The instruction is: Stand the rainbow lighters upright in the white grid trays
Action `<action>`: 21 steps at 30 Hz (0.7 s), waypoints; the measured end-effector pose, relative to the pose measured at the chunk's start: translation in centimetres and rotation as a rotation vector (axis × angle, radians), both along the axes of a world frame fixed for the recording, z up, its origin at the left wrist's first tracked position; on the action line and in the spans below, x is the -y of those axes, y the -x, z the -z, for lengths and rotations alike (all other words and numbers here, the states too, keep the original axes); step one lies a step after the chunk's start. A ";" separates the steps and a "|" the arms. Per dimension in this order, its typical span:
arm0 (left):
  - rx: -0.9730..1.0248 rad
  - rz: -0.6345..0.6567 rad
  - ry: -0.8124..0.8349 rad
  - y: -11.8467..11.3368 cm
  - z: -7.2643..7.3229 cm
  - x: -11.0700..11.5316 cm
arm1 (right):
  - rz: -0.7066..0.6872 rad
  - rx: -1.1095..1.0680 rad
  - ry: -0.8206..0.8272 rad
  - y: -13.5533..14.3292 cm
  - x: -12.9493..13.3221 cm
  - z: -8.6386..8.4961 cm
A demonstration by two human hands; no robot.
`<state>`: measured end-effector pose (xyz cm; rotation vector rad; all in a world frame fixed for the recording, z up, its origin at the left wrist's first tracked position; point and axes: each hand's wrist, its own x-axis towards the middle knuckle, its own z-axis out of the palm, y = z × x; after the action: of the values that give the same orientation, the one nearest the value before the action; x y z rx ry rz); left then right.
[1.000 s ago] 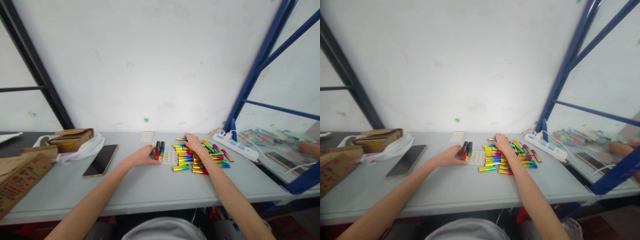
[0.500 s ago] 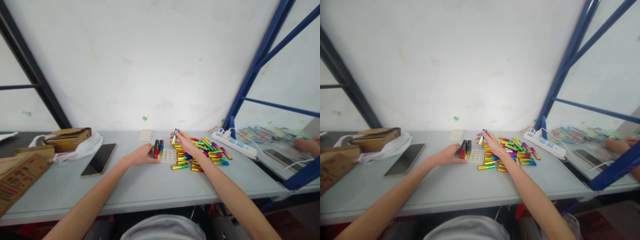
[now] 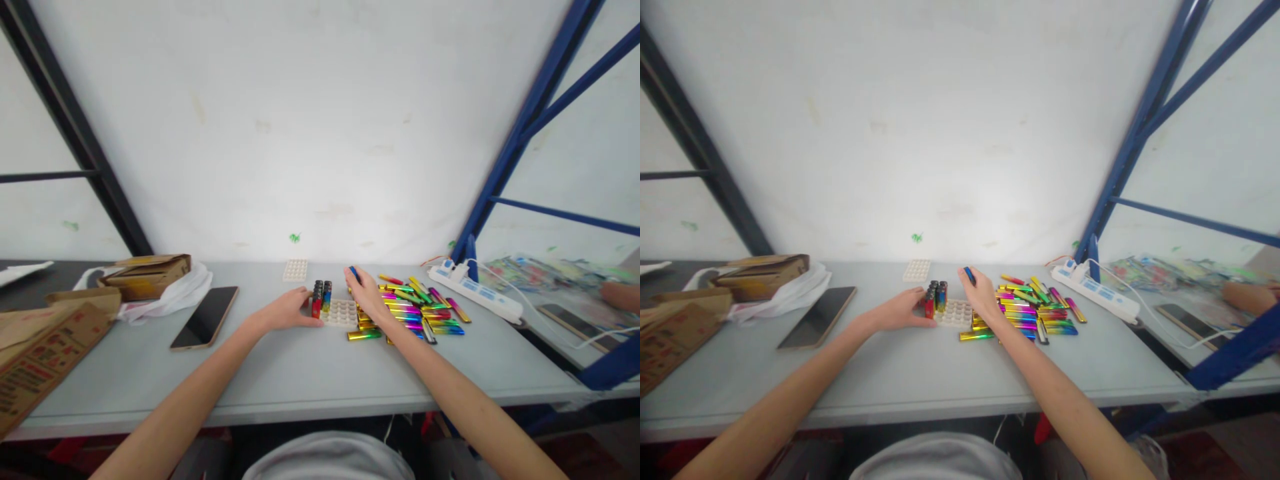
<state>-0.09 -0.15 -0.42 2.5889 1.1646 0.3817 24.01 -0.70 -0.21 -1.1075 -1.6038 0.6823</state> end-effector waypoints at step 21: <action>0.031 0.001 -0.012 0.0 -0.1 0.1 | 0.127 0.221 -0.122 1.1 1.6 -0.5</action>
<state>-0.12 -0.29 -0.31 2.5836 1.1542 0.4284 22.92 -2.26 0.31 -1.2156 -1.7191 0.3835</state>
